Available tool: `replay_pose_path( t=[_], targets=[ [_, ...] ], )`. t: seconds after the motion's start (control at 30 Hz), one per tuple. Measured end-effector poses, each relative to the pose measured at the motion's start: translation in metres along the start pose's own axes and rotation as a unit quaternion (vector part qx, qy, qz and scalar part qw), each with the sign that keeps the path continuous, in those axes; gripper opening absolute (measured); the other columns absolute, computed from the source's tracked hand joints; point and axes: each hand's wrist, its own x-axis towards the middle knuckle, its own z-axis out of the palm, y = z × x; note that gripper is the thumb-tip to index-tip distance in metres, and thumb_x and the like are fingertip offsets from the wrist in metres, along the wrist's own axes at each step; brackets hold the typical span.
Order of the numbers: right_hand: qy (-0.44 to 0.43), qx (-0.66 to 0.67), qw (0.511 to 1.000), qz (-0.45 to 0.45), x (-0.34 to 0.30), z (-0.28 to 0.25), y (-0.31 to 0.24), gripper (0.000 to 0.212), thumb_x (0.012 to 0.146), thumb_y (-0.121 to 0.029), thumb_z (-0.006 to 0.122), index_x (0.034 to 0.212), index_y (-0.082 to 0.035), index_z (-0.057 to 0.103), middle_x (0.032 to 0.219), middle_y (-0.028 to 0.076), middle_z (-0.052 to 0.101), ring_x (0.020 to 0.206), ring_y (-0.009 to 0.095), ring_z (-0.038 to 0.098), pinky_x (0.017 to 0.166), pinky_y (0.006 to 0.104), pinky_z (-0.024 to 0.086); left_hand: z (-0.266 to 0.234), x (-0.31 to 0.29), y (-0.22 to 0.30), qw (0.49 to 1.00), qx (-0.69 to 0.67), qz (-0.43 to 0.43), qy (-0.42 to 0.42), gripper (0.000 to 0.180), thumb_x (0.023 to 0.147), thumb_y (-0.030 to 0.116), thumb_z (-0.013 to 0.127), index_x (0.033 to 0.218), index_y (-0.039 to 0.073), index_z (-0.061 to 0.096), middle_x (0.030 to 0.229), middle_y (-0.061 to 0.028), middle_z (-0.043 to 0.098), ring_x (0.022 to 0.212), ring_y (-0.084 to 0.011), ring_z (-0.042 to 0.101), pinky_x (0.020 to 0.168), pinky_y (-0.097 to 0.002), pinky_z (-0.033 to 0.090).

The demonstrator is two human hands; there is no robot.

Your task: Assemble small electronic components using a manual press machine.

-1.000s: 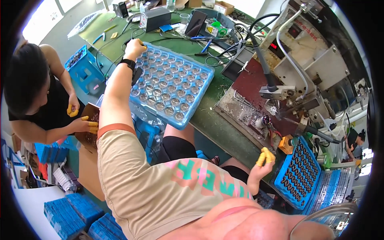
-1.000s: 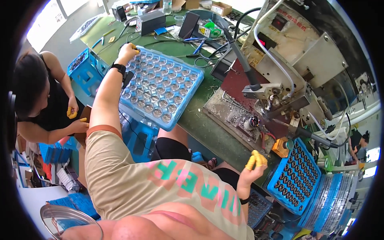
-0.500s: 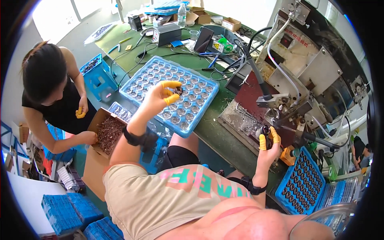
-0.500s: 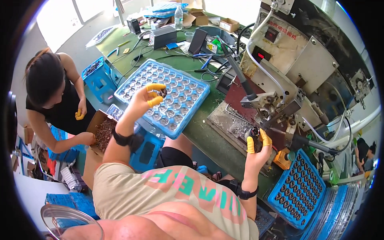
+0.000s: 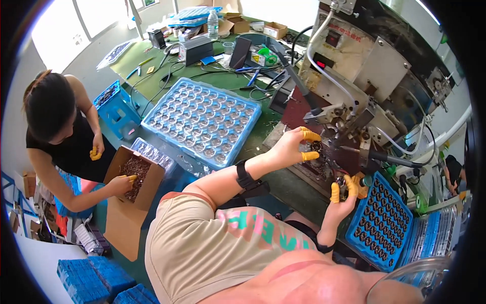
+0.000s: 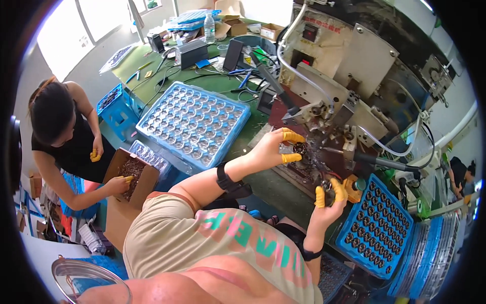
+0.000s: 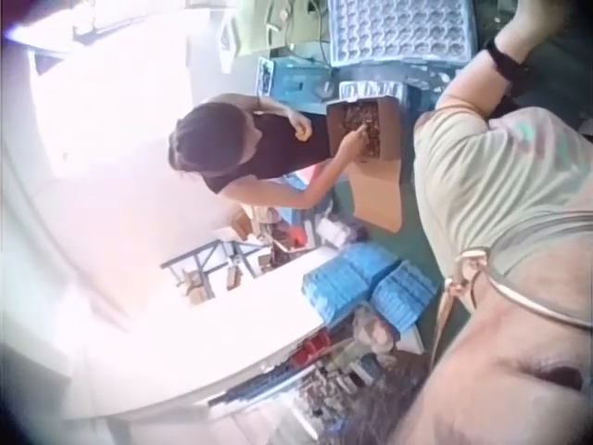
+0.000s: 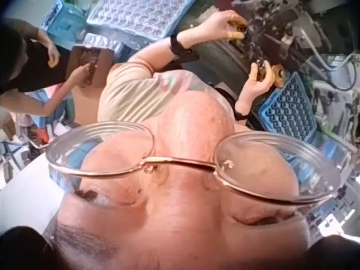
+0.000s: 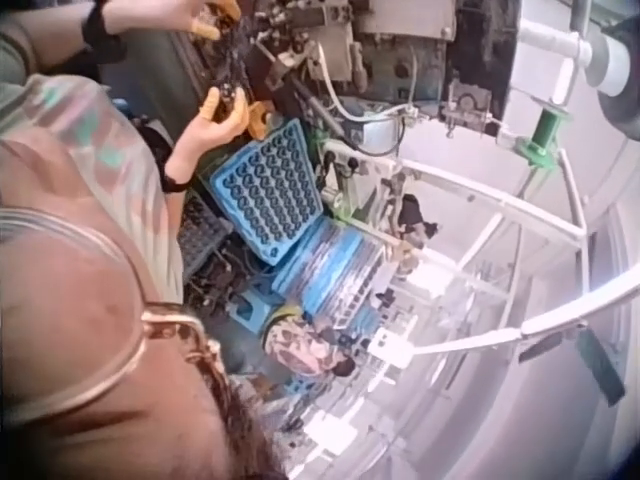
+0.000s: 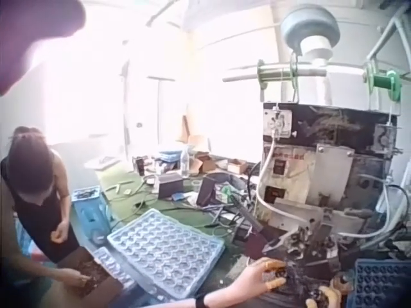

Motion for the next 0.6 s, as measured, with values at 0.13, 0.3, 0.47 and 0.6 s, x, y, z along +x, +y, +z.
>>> replay_pose_path(
  t=[0.13, 0.3, 0.47, 0.6],
  targets=[
    [-0.001, -0.053, 0.998, -0.028, -0.024, -0.024, 0.011, 0.04, 0.076, -0.014, 0.082, 0.11, -0.003, 0.064, 0.108, 0.01, 0.063, 0.101, 0.028, 0.058, 0.091, 0.0372, 0.045, 0.013, 0.003, -0.005, 0.997, 0.031, 0.017, -0.066, 0.042, 0.073, 0.017, 0.081, 0.109, 0.001, 0.066, 0.1, -0.0147, 0.067, 0.095, -0.029, 0.066, 0.083, -0.0355, 0.052],
    [-0.021, -0.049, 0.998, -0.038, -0.047, -0.036, 0.023, 0.045, 0.074, -0.023, 0.083, 0.11, -0.004, 0.063, 0.107, 0.012, 0.063, 0.101, 0.032, 0.058, 0.092, 0.0413, 0.044, 0.017, 0.004, 0.0, 0.996, -0.012, -0.038, -0.075, 0.042, 0.073, 0.019, 0.082, 0.107, 0.0, 0.066, 0.096, -0.0146, 0.068, 0.086, -0.0262, 0.067, 0.075, -0.0337, 0.053],
    [-0.028, -0.046, 0.996, -0.069, -0.052, -0.029, 0.031, 0.047, 0.074, -0.024, 0.083, 0.11, -0.003, 0.062, 0.106, 0.012, 0.063, 0.101, 0.035, 0.058, 0.093, 0.0439, 0.044, 0.015, 0.012, 0.002, 0.992, 0.002, -0.054, -0.116, 0.041, 0.072, 0.021, 0.083, 0.103, 0.0, 0.066, 0.089, -0.0128, 0.069, 0.081, -0.0226, 0.066, 0.072, -0.0334, 0.053],
    [-0.023, -0.037, 0.997, -0.07, -0.048, -0.024, 0.035, 0.048, 0.072, -0.024, 0.084, 0.11, -0.003, 0.062, 0.105, 0.012, 0.064, 0.099, 0.035, 0.058, 0.091, 0.0439, 0.044, 0.014, 0.012, -0.004, 0.988, -0.014, -0.094, -0.12, 0.041, 0.073, 0.021, 0.083, 0.104, 0.002, 0.064, 0.091, -0.0107, 0.069, 0.084, -0.0199, 0.066, 0.075, -0.0326, 0.052]
  ],
)
